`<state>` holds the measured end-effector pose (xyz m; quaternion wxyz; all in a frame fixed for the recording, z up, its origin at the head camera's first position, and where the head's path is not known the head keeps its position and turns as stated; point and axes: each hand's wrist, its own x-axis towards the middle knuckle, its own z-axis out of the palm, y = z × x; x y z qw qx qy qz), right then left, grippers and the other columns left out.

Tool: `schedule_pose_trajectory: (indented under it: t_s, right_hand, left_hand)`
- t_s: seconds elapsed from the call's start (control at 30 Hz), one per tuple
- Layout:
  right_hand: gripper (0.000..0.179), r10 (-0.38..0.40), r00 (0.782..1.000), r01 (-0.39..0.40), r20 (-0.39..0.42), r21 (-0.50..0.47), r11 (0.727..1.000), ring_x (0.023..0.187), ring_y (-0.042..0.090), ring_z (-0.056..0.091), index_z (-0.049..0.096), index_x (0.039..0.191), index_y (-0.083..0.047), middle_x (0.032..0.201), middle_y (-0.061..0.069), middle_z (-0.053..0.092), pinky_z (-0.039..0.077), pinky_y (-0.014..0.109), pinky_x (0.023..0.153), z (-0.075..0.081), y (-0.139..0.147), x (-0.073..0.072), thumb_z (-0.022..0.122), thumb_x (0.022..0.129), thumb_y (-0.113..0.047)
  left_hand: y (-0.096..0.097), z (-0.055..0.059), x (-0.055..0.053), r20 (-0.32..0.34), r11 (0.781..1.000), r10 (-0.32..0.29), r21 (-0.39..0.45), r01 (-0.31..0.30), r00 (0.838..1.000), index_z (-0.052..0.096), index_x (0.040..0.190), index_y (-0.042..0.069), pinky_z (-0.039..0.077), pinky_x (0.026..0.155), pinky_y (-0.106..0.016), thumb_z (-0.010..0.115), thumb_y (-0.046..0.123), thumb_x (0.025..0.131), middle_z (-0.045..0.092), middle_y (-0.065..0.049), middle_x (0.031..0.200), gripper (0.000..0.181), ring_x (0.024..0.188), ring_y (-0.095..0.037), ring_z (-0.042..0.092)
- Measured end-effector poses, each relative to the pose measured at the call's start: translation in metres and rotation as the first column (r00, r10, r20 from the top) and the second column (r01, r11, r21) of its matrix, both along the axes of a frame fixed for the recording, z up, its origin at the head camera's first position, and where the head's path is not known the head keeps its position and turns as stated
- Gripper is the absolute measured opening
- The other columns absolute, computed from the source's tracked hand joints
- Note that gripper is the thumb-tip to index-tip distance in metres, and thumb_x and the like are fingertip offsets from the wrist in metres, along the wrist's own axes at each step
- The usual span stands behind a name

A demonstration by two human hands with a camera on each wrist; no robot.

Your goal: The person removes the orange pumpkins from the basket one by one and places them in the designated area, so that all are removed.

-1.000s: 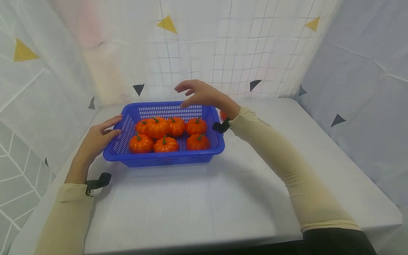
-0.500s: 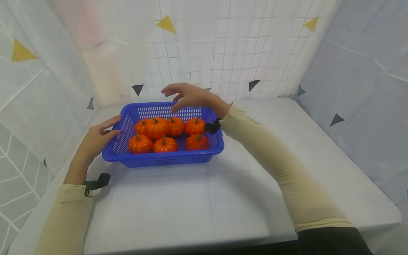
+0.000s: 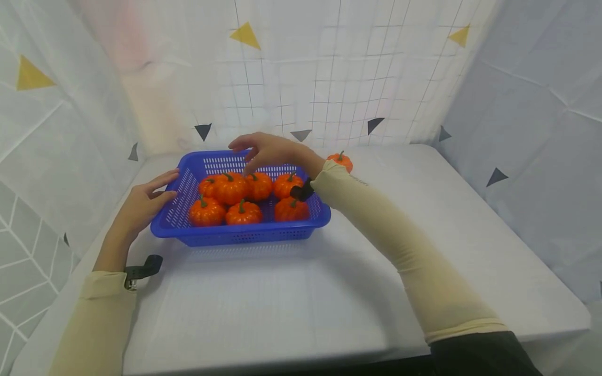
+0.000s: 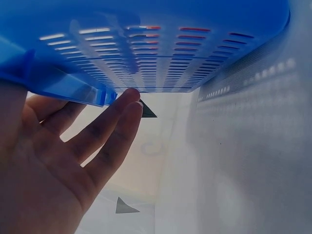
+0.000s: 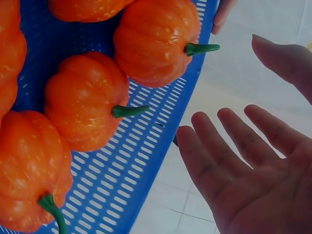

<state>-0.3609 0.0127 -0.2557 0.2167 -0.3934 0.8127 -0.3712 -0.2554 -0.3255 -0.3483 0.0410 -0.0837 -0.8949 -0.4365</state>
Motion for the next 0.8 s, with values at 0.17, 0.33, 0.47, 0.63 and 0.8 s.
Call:
schedule_pose_trajectory:
  t_s: [0.17,0.33,0.47,0.63,0.8]
  right_hand:
    - [0.067,0.038,0.999,-0.038,0.012,0.007,0.999,0.130,0.021,0.055,0.052,0.151,-0.010,0.147,0.003,0.056,0.052,0.030,0.101,-0.008,-0.006,-0.005,0.081,0.090,-0.011]
    - [0.062,0.068,0.998,-0.068,0.008,0.008,0.998,0.131,0.022,0.056,0.055,0.148,-0.006,0.146,0.005,0.057,0.051,0.029,0.102,-0.014,-0.011,-0.007,0.079,0.091,-0.008]
    - [0.063,0.069,0.998,-0.069,0.010,0.029,0.997,0.135,0.026,0.052,0.054,0.149,-0.006,0.148,0.006,0.056,0.049,0.029,0.104,-0.020,-0.016,-0.008,0.079,0.091,-0.006]
    - [0.064,0.067,0.998,-0.067,0.009,0.045,0.997,0.134,0.024,0.052,0.053,0.150,-0.007,0.150,0.007,0.054,0.048,0.028,0.105,-0.030,-0.020,-0.009,0.078,0.091,-0.005]
    - [0.067,0.072,0.997,-0.072,0.001,0.061,0.996,0.134,0.021,0.051,0.050,0.153,-0.006,0.152,0.008,0.052,0.046,0.027,0.106,-0.039,-0.024,-0.009,0.076,0.091,-0.004]
  left_hand:
    - [0.000,0.000,0.000,0.009,1.000,0.004,0.000,-0.004,1.000,0.041,0.161,0.016,0.038,0.110,-0.062,0.059,0.030,0.108,0.032,-0.009,0.167,0.058,0.146,-0.047,0.036]
    - [0.000,-0.001,-0.001,0.011,1.000,0.004,0.002,-0.004,1.000,0.041,0.162,0.016,0.037,0.111,-0.063,0.059,0.030,0.108,0.032,-0.010,0.167,0.059,0.148,-0.045,0.034]
    - [-0.001,-0.001,-0.002,0.015,1.000,-0.001,0.011,0.001,1.000,0.040,0.162,0.017,0.037,0.111,-0.062,0.059,0.030,0.108,0.032,-0.009,0.167,0.059,0.147,-0.046,0.035]
    - [-0.002,-0.002,-0.003,0.014,1.000,-0.003,0.012,0.002,1.000,0.040,0.162,0.016,0.038,0.110,-0.062,0.060,0.030,0.108,0.033,-0.008,0.167,0.059,0.147,-0.045,0.035]
    - [-0.002,-0.001,-0.002,0.009,1.000,-0.009,0.017,0.009,1.000,0.041,0.161,0.014,0.039,0.109,-0.062,0.059,0.028,0.108,0.033,-0.010,0.167,0.058,0.146,-0.046,0.036]
